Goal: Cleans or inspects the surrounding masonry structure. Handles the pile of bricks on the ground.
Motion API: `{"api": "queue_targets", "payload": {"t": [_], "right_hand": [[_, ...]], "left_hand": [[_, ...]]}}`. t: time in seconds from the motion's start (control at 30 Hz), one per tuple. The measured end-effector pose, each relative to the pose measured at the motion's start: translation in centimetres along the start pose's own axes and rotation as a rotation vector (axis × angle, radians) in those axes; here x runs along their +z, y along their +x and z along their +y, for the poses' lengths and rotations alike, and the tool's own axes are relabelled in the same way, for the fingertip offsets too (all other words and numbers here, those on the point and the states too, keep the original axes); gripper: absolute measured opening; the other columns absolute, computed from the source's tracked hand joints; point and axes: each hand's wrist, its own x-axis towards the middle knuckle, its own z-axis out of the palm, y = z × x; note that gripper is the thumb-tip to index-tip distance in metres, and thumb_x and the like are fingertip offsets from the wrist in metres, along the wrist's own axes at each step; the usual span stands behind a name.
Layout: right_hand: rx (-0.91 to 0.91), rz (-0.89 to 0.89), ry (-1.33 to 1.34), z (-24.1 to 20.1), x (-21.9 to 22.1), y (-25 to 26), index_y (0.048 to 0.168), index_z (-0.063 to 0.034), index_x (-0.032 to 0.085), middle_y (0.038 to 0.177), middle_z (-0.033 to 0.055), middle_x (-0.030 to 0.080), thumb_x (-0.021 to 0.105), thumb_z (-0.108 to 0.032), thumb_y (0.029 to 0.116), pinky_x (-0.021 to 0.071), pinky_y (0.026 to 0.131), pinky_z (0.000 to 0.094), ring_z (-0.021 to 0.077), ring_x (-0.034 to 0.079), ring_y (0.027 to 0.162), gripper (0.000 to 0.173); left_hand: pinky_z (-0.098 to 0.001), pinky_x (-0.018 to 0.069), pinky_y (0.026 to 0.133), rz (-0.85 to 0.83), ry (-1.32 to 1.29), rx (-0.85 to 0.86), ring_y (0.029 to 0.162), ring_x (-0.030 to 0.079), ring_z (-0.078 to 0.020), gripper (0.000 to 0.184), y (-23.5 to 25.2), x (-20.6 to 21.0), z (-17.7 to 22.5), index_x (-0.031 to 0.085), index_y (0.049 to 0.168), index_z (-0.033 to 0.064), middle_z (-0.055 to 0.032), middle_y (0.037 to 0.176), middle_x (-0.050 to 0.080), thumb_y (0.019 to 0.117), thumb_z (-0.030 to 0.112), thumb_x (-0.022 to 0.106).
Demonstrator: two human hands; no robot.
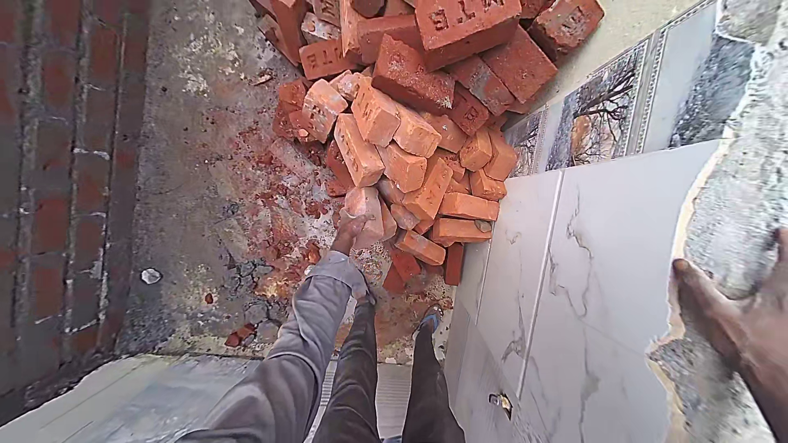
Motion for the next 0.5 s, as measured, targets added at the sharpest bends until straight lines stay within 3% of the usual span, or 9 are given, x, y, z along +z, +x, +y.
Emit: {"api": "queue_targets", "payload": {"t": [0.1, 0.23, 0.33, 0.4, 0.47, 0.5], "right_hand": [[-0.043, 0.044, 0.037, -3.4, -1.2, 0.4, 0.162, -0.0320, 0.028, 0.169, 0.0054, 0.025, 0.060, -0.089, 0.0697, 0.0255, 0.119, 0.0642, 0.0320, 0.025, 0.155, 0.113], [-0.057, 0.058, 0.039, -4.0, -0.8, 0.9, 0.162, -0.0300, 0.027, 0.170, 0.0086, 0.023, 0.059, -0.092, 0.0674, 0.0244, 0.118, 0.0669, 0.0352, 0.024, 0.155, 0.118], [-0.055, 0.060, 0.043, -3.5, 0.0, 1.1, 0.162, -0.0288, 0.026, 0.169, 0.0109, 0.024, 0.057, -0.094, 0.0663, 0.0258, 0.116, 0.0685, 0.0376, 0.025, 0.154, 0.120], [-0.072, 0.071, 0.044, -2.8, 0.7, 1.7, 0.162, -0.0278, 0.026, 0.168, 0.0125, 0.024, 0.056, -0.095, 0.0656, 0.0263, 0.116, 0.0692, 0.0386, 0.025, 0.154, 0.121], [-0.083, 0.075, 0.046, -2.2, 1.6, 2.6, 0.163, -0.0293, 0.025, 0.168, 0.0124, 0.027, 0.055, -0.097, 0.0653, 0.0281, 0.116, 0.0686, 0.0371, 0.028, 0.153, 0.122], [-0.079, 0.069, 0.042, -1.7, 1.8, 2.6, 0.162, -0.0310, 0.026, 0.167, 0.0110, 0.030, 0.055, -0.097, 0.0654, 0.0295, 0.115, 0.0678, 0.0354, 0.030, 0.152, 0.121]], "left_hand": [[-0.0525, 0.0557, 0.097, -0.021, -0.226, 0.028, 0.123, 0.062, -0.0304, 0.105, -4.2, 0.8, -0.7, 0.033, 0.156, 0.0130, -0.0204, 0.140, 0.057, 0.0716, 0.045, 0.088], [-0.0520, 0.0583, 0.094, -0.107, -0.391, 0.056, 0.124, 0.062, -0.0296, 0.117, -13.9, 2.2, -0.1, 0.024, 0.160, 0.0191, -0.0183, 0.146, 0.053, 0.0677, 0.047, 0.090], [-0.0501, 0.0600, 0.093, -0.243, -0.631, 0.067, 0.121, 0.065, -0.0289, 0.104, -22.0, 4.6, 4.9, 0.027, 0.160, 0.0195, -0.0155, 0.141, 0.059, 0.0773, 0.043, 0.086], [-0.0520, 0.0589, 0.096, -0.353, -0.817, 0.088, 0.120, 0.065, -0.0301, 0.089, -25.5, 7.4, 10.1, 0.040, 0.154, 0.0183, -0.0146, 0.135, 0.064, 0.0812, 0.043, 0.084], [-0.0538, 0.0560, 0.097, -0.493, -0.919, 0.179, 0.121, 0.064, -0.0298, 0.073, -28.7, 9.2, 16.0, 0.054, 0.146, 0.0228, -0.0108, 0.135, 0.065, 0.0853, 0.058, 0.075], [-0.0553, 0.0543, 0.096, -0.575, -0.935, 0.231, 0.122, 0.062, -0.0316, 0.073, -30.6, 9.6, 18.0, 0.052, 0.147, 0.0265, -0.0105, 0.139, 0.062, 0.0874, 0.067, 0.067]]}}
